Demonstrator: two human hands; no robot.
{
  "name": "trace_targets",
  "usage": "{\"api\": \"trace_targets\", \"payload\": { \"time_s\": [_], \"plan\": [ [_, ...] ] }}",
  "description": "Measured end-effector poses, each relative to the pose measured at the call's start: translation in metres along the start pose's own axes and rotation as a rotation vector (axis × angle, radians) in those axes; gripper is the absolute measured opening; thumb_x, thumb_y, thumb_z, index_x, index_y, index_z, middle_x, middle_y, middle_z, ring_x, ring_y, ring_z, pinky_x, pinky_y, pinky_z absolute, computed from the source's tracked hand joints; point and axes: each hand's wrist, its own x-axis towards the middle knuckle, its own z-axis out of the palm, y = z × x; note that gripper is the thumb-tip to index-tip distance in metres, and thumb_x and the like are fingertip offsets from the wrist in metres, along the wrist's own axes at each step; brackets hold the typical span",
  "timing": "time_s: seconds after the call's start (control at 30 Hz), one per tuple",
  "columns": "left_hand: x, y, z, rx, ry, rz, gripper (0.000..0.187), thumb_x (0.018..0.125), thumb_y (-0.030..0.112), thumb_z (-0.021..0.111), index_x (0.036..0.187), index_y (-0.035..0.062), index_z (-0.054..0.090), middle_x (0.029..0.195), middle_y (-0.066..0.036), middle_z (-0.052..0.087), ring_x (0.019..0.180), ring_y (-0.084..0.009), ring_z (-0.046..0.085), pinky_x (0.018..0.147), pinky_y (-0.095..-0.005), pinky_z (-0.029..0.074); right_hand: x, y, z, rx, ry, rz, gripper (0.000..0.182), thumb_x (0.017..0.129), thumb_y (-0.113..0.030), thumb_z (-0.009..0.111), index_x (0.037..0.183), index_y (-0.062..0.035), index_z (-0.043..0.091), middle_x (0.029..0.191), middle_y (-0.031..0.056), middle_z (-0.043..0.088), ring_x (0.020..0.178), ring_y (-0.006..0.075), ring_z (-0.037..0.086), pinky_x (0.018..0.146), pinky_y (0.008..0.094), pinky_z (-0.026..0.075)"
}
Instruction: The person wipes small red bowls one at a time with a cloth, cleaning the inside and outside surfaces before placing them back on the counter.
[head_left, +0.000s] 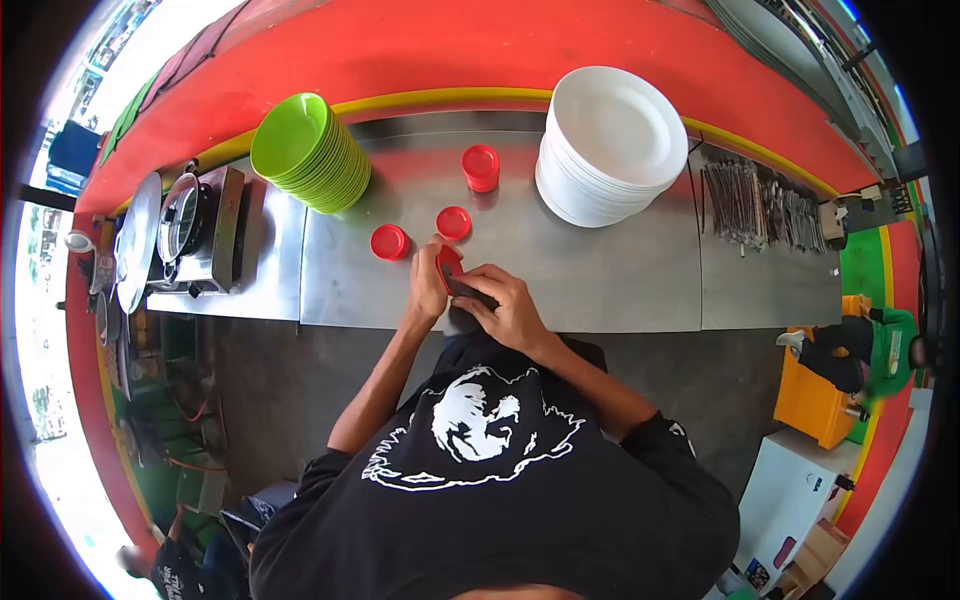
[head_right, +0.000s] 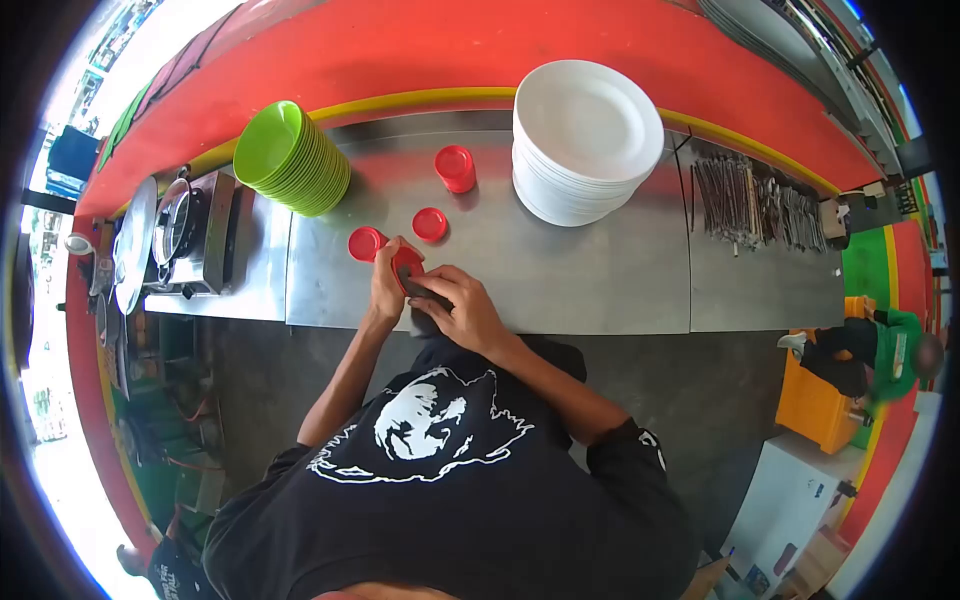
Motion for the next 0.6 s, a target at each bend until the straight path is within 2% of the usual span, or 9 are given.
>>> {"api": "trace_targets", "payload": {
  "time_s": [0.07,0.13,0.2,0.3,0.33,0.43,0.47,0.57,0.6],
  "plan": [
    [-0.002,0.021,0.001,0.258,0.073,0.257,0.047,0.101,0.036,0.031,0.091,-0.0027,0.055,0.079,-0.017,0.055,0.072,-0.0274,0.053,0.068,-0.0359,0.041,0.004,-0.005,0.007,0.207,0.025,0.128,0.025,0.094,-0.021,0.068,0.109,-0.002,0.071,0.095,0.0072,0.071,0.08,0.0141,0.063,0.07,0.0266,0.05],
    [-0.029,0.041,-0.002,0.209,0.077,0.251,0.047,0.101,0.036,0.031,0.089,-0.0037,0.054,0.077,-0.017,0.054,0.07,-0.0274,0.052,0.066,-0.036,0.04,-0.007,-0.032,0.014,0.522,-0.007,0.475,0.026,0.094,-0.019,0.068,0.111,0.0008,0.069,0.096,0.0055,0.071,0.085,0.0112,0.062,0.075,0.0256,0.049],
    [-0.017,0.05,-0.022,0.233,0.086,0.337,0.049,0.1,0.037,0.031,0.09,-0.0039,0.055,0.075,-0.016,0.054,0.065,-0.0261,0.052,0.063,-0.0369,0.04,0.016,-0.04,0.031,0.76,0.06,0.61,0.029,0.092,-0.018,0.07,0.109,0.0044,0.067,0.091,0.0051,0.069,0.086,0.0074,0.058,0.074,0.0281,0.049],
    [-0.012,0.044,-0.048,0.185,0.046,0.23,0.053,0.099,0.042,0.032,0.091,-0.0038,0.057,0.076,-0.016,0.056,0.067,-0.0244,0.053,0.064,-0.0373,0.04,0.023,-0.05,0.056,0.45,0.098,0.41,0.026,0.093,-0.018,0.069,0.108,0.004,0.067,0.093,0.0079,0.069,0.087,0.0109,0.061,0.077,0.0276,0.047],
    [-0.013,0.049,-0.052,0.119,0.043,0.233,0.053,0.1,0.04,0.031,0.091,-0.004,0.059,0.077,-0.016,0.058,0.071,-0.0223,0.054,0.067,-0.0357,0.042,0.026,-0.049,0.062,0.301,0.082,0.185,0.026,0.09,-0.015,0.07,0.11,0.0016,0.066,0.104,0.0102,0.067,0.09,0.0179,0.061,0.081,0.0304,0.047],
    [-0.009,0.018,-0.078,-0.166,0.014,0.056,0.052,0.101,0.038,0.029,0.091,-0.0043,0.059,0.079,-0.015,0.059,0.076,-0.0209,0.054,0.07,-0.0342,0.042,0.032,-0.059,0.072,-0.195,-0.055,-0.134,0.031,0.087,-0.013,0.07,0.114,0.0001,0.065,0.115,0.0114,0.062,0.092,0.027,0.058,0.083,0.0363,0.048],
    [-0.009,0.013,-0.09,-0.187,-0.04,0.021,0.05,0.101,0.033,0.028,0.091,-0.0052,0.059,0.083,-0.013,0.06,0.078,-0.0199,0.054,0.074,-0.032,0.043,0.031,-0.055,0.077,-0.244,-0.093,-0.154,0.04,0.083,-0.015,0.071,0.12,-0.0042,0.063,0.121,0.0078,0.06,0.093,0.0281,0.054,0.085,0.0395,0.047],
    [-0.011,0.015,-0.107,-0.101,-0.165,0.204,0.047,0.102,0.028,0.027,0.095,-0.0053,0.059,0.088,-0.011,0.06,0.082,-0.0184,0.054,0.08,-0.0304,0.043,0.033,-0.049,0.08,-0.438,-0.151,-0.232,0.045,0.081,-0.017,0.072,0.124,-0.0082,0.063,0.122,0.0053,0.06,0.096,0.0257,0.054,0.085,0.0381,0.045],
    [-0.017,0.02,-0.111,-0.136,-0.191,0.139,0.04,0.103,0.024,0.029,0.1,-0.0045,0.057,0.092,-0.012,0.059,0.087,-0.0193,0.055,0.084,-0.0311,0.044,0.035,-0.043,0.081,-0.471,-0.155,-0.226,0.051,0.078,-0.016,0.073,0.128,-0.0119,0.062,0.125,0.0019,0.059,0.098,0.0236,0.054,0.086,0.0378,0.044]
  ]
}}
